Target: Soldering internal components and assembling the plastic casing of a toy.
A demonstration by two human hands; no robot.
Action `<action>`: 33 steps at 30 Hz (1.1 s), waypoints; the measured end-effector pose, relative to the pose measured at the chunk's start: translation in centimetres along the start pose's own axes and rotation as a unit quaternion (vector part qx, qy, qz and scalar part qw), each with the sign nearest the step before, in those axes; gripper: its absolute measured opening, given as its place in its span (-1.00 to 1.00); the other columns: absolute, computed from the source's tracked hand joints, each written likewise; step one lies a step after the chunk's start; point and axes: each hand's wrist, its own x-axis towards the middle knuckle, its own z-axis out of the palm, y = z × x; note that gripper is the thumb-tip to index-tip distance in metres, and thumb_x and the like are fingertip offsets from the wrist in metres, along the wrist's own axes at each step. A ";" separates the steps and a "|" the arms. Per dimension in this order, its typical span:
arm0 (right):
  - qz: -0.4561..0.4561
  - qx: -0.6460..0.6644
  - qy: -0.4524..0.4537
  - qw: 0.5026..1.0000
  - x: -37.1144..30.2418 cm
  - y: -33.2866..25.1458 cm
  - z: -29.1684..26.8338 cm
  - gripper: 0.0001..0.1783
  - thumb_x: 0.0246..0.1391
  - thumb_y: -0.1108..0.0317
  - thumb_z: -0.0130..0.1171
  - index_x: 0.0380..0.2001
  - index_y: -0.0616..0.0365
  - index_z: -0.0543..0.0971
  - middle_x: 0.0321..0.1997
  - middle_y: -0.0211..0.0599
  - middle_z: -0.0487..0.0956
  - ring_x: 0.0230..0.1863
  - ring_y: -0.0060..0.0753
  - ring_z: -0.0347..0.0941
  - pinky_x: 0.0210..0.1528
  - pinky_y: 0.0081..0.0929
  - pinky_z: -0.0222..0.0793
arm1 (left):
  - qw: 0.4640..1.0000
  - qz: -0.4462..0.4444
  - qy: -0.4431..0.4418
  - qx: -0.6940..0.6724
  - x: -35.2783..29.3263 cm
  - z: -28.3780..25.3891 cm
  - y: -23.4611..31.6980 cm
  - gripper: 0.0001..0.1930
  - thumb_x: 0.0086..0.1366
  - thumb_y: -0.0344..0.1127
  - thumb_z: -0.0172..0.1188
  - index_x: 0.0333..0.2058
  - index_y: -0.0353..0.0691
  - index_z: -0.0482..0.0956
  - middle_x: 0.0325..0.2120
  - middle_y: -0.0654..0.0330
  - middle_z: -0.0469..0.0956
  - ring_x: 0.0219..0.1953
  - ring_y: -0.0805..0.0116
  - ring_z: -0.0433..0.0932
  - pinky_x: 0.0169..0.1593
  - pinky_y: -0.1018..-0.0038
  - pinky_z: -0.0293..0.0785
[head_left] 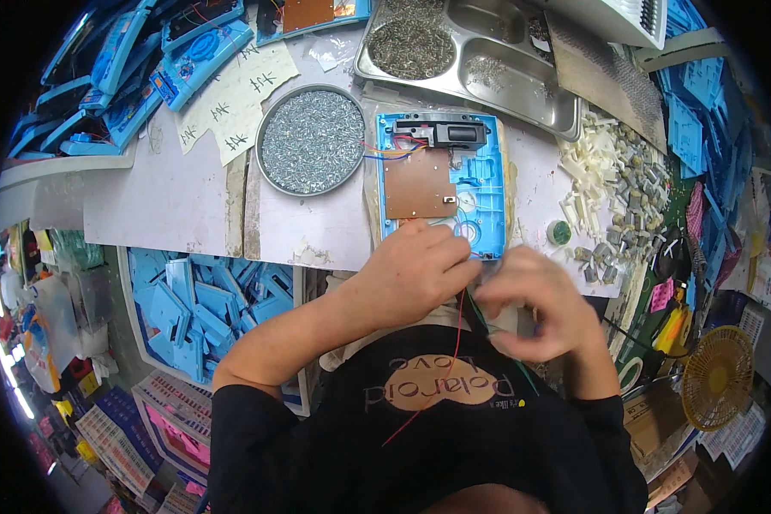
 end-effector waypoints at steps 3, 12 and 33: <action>0.000 -0.148 0.076 0.986 1.9 1.0 -0.4 -0.58 -0.10 0.22 0.40 -0.11 0.05 0.64 -0.29 -0.39 0.56 -0.21 -0.22 0.45 -0.08 -0.22 0.32 | 0.999 0.016 0.024 0.020 -1.3 -0.2 0.8 -0.78 0.12 -0.31 0.22 -0.23 -0.14 0.63 -0.41 0.30 0.44 -0.32 0.34 0.50 -0.23 0.33 0.35; -0.025 -0.279 0.050 0.959 4.7 1.2 5.6 -0.61 -0.12 0.23 0.42 -0.19 0.16 0.66 -0.26 -0.34 0.53 -0.11 -0.21 0.43 0.07 -0.16 0.27 | 0.958 -0.238 0.144 0.066 -7.0 -1.2 0.1 -0.79 -0.02 -0.47 0.48 -0.44 -0.18 0.58 -0.58 0.20 0.45 -0.57 0.15 0.45 -0.47 0.27 0.35; -0.045 -0.176 0.066 0.981 4.5 2.5 -0.9 -0.66 -0.17 0.23 0.50 -0.31 0.09 0.64 -0.34 -0.32 0.57 -0.18 -0.16 0.48 -0.07 -0.17 0.36 | 0.989 -0.115 0.064 -0.065 -7.4 -1.7 -3.4 -0.73 0.02 -0.40 0.53 -0.25 -0.12 0.73 -0.46 0.18 0.56 -0.45 0.21 0.57 -0.41 0.36 0.50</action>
